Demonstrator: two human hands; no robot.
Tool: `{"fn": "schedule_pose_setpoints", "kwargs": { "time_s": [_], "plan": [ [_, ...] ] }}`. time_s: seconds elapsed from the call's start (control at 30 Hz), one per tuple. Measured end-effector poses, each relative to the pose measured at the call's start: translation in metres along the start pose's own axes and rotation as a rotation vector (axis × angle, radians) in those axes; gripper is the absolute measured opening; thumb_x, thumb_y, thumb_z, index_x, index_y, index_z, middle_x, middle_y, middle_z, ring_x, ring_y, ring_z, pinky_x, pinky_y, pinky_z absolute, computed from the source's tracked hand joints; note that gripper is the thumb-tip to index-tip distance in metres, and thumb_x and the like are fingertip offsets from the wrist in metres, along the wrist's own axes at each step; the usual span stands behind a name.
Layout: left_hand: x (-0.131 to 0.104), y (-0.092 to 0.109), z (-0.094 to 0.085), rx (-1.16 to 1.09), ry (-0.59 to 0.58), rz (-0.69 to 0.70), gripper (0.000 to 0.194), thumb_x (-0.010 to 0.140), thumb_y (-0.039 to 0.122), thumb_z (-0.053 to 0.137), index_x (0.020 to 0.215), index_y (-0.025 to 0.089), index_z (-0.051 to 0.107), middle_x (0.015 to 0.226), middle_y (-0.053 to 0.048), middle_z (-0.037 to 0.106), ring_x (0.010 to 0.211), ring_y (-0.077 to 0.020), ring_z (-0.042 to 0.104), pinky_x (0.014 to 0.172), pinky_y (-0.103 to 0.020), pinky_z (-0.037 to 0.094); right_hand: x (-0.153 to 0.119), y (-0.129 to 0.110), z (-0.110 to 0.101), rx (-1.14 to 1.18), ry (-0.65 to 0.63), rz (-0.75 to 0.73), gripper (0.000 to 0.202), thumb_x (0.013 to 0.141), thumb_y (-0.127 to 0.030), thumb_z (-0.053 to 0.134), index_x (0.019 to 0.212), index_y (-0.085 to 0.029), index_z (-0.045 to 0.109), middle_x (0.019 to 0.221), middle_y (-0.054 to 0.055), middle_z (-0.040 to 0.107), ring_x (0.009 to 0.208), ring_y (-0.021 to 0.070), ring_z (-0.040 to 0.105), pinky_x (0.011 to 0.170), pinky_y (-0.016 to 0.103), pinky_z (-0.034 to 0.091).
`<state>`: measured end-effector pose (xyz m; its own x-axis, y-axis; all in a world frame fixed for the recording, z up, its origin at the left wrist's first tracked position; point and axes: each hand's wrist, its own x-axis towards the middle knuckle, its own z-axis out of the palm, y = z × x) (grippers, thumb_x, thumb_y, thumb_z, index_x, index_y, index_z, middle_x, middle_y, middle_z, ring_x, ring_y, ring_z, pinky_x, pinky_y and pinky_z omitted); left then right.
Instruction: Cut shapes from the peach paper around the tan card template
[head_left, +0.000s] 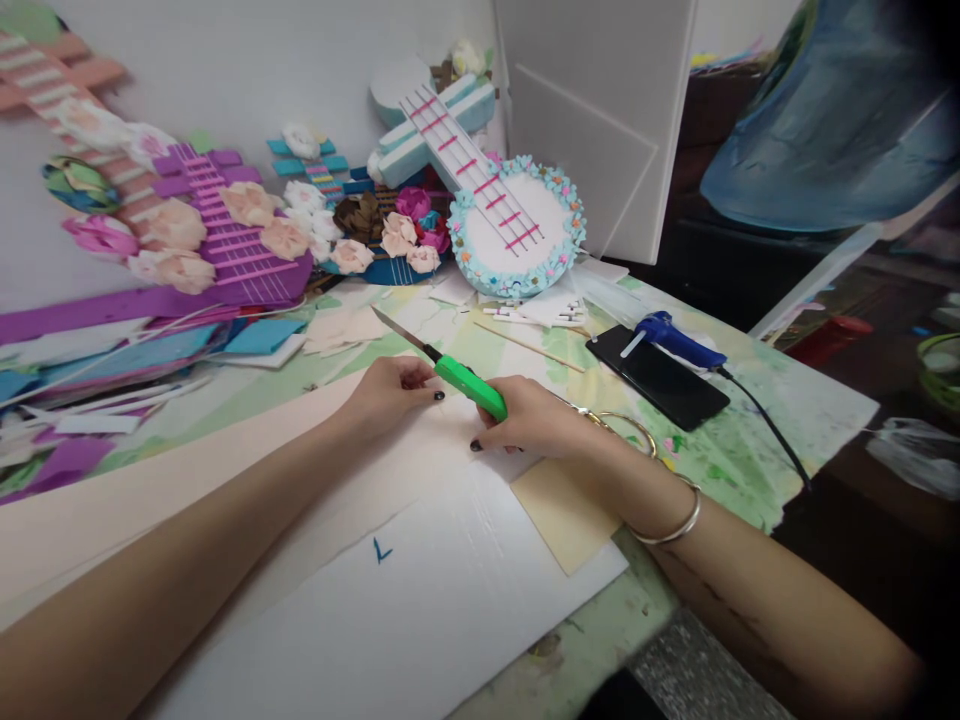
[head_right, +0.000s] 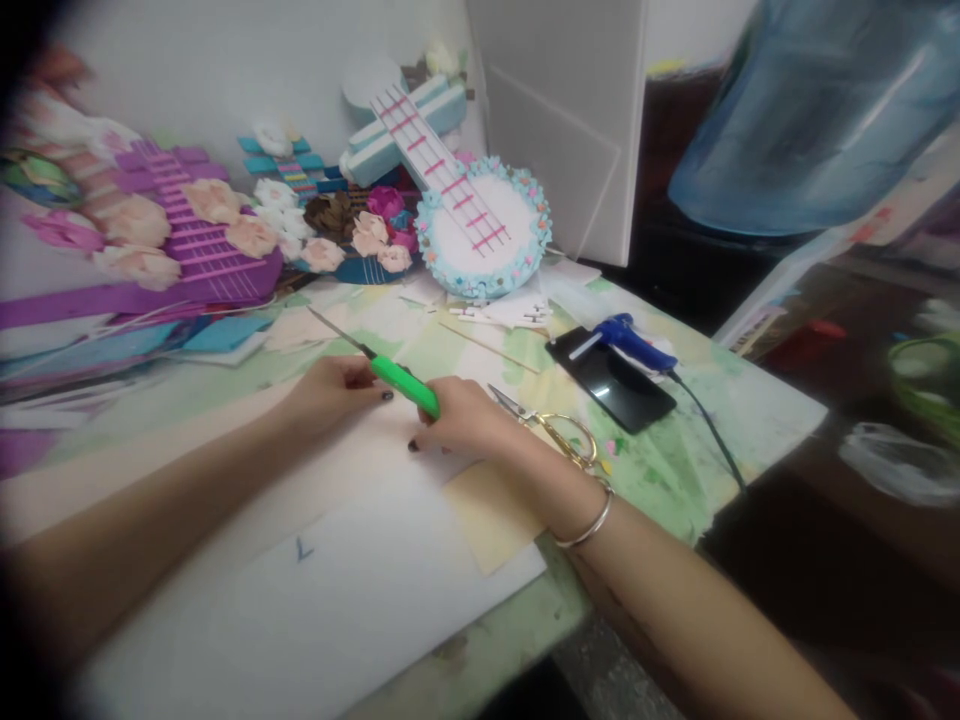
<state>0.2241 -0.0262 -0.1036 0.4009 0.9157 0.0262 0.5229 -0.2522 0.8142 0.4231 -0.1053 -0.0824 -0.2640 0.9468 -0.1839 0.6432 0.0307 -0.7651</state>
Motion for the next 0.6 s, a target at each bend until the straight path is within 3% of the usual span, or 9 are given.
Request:
{"fn": "schedule_pose_setpoints", "kwargs": {
  "time_s": [0.2,0.6],
  "plan": [
    [0.0003,0.0020,0.0007,0.032,0.030,0.007,0.018,0.062,0.031,0.070,0.066,0.016,0.061,0.056,0.004,0.053,0.054,-0.0116,0.048,0.050,-0.024,0.037,0.0016,-0.0032,0.0030,-0.132,0.050,0.035,0.024,0.058,-0.022,0.072,0.067,-0.020,0.049,0.059,-0.003,0.054,0.056,0.0126,0.053,0.050,0.023,0.036],
    [0.0022,0.0001,0.0022,0.111,0.060,0.022,0.014,0.065,0.027,0.070,0.069,0.015,0.064,0.059,0.002,0.058,0.056,-0.0130,0.052,0.052,-0.025,0.041,0.0034,-0.0004,0.0047,-0.171,0.035,0.040,0.023,0.059,-0.025,0.072,0.068,-0.020,0.051,0.060,-0.002,0.054,0.057,0.0136,0.053,0.050,0.024,0.036]
  ]
}}
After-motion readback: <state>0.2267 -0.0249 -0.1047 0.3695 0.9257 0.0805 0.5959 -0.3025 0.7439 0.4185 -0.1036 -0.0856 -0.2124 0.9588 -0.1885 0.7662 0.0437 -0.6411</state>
